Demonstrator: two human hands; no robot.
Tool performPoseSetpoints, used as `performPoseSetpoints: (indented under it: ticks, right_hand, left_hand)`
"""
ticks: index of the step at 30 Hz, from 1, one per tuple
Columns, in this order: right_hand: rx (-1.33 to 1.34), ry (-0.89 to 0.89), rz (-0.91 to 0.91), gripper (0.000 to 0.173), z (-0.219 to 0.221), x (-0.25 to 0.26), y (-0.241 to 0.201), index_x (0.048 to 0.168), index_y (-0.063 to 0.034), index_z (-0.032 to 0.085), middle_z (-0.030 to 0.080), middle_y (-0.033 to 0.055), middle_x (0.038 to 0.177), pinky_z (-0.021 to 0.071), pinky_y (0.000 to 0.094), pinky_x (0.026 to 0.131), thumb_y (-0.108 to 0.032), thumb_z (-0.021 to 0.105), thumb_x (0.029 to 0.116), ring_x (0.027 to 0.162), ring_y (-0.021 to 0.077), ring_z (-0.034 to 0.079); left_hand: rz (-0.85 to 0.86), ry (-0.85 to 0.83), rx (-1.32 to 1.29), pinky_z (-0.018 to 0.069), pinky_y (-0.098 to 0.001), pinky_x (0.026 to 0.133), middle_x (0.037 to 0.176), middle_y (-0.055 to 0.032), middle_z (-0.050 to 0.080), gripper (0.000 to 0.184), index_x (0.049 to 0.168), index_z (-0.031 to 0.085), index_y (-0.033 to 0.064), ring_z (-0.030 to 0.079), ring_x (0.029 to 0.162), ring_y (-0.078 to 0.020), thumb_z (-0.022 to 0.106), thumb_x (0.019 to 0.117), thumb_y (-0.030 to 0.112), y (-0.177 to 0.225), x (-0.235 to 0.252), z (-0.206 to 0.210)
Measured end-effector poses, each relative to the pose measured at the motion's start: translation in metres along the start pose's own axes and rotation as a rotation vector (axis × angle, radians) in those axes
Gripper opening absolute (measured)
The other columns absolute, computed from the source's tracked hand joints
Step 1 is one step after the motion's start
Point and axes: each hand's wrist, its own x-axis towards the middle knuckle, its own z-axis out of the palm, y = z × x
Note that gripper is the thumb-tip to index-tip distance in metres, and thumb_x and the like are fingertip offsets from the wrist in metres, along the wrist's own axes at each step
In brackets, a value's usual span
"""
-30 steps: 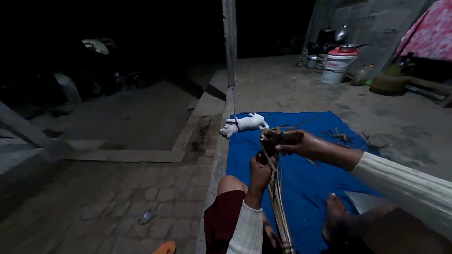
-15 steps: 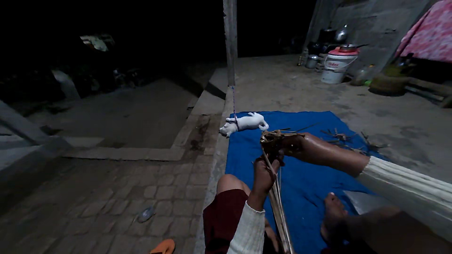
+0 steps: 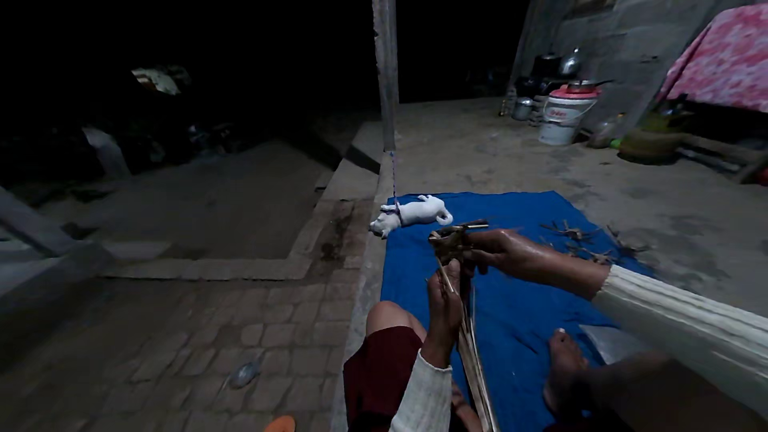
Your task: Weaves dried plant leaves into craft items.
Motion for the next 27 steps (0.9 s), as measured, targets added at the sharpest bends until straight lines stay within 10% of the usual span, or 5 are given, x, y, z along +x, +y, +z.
performPoseSetpoints:
  ticks: [9, 19, 23, 27]
  right_hand:
    - [0.293, -0.086, 0.001, 0.014, -0.009, -0.004, -0.005, 0.105, -0.0028, 0.067, 0.063, -0.0034, 0.080, 0.0510, 0.0173, 0.064, -0.012, 0.056, 0.1045, 0.066, 0.0012, 0.059]
    - [0.331, 0.049, -0.020, 0.014, -0.010, -0.004, 0.000, 0.107, -0.0013, 0.068, 0.068, 0.0005, 0.086, 0.0574, 0.0209, 0.073, -0.007, 0.055, 0.1038, 0.073, 0.0052, 0.066]
    - [0.250, -0.133, -0.036, 0.013, -0.018, -0.006, 0.008, 0.101, -0.0009, 0.068, 0.067, -0.0031, 0.084, 0.0538, 0.0191, 0.076, -0.011, 0.059, 0.1025, 0.077, 0.0009, 0.063]
    - [0.359, -0.265, -0.024, 0.011, -0.022, -0.009, 0.007, 0.095, -0.0077, 0.070, 0.067, -0.0079, 0.085, 0.0518, 0.0177, 0.079, -0.008, 0.061, 0.1004, 0.079, -0.0014, 0.062]
  left_hand:
    - [0.048, 0.020, -0.335, 0.0524, -0.0158, 0.062, 0.081, 0.0092, 0.066, 0.027, 0.110, 0.062, 0.0065, 0.061, 0.068, 0.0024, 0.042, 0.0954, -0.004, -0.004, -0.003, -0.012]
    - [0.051, -0.029, -0.244, 0.0512, -0.0139, 0.065, 0.083, 0.0057, 0.067, 0.013, 0.107, 0.064, -0.0005, 0.060, 0.070, 0.0037, 0.055, 0.0984, -0.002, 0.003, -0.001, -0.007]
    - [-0.062, 0.001, -0.288, 0.0498, -0.0160, 0.055, 0.074, 0.0007, 0.066, 0.008, 0.098, 0.065, -0.0004, 0.058, 0.059, -0.0007, 0.057, 0.0981, -0.002, 0.008, 0.000, -0.008]
    - [0.036, -0.109, -0.375, 0.0567, -0.0212, 0.071, 0.086, 0.0052, 0.072, 0.017, 0.100, 0.071, 0.0086, 0.066, 0.075, -0.0020, 0.059, 0.0939, -0.002, -0.006, -0.002, -0.016]
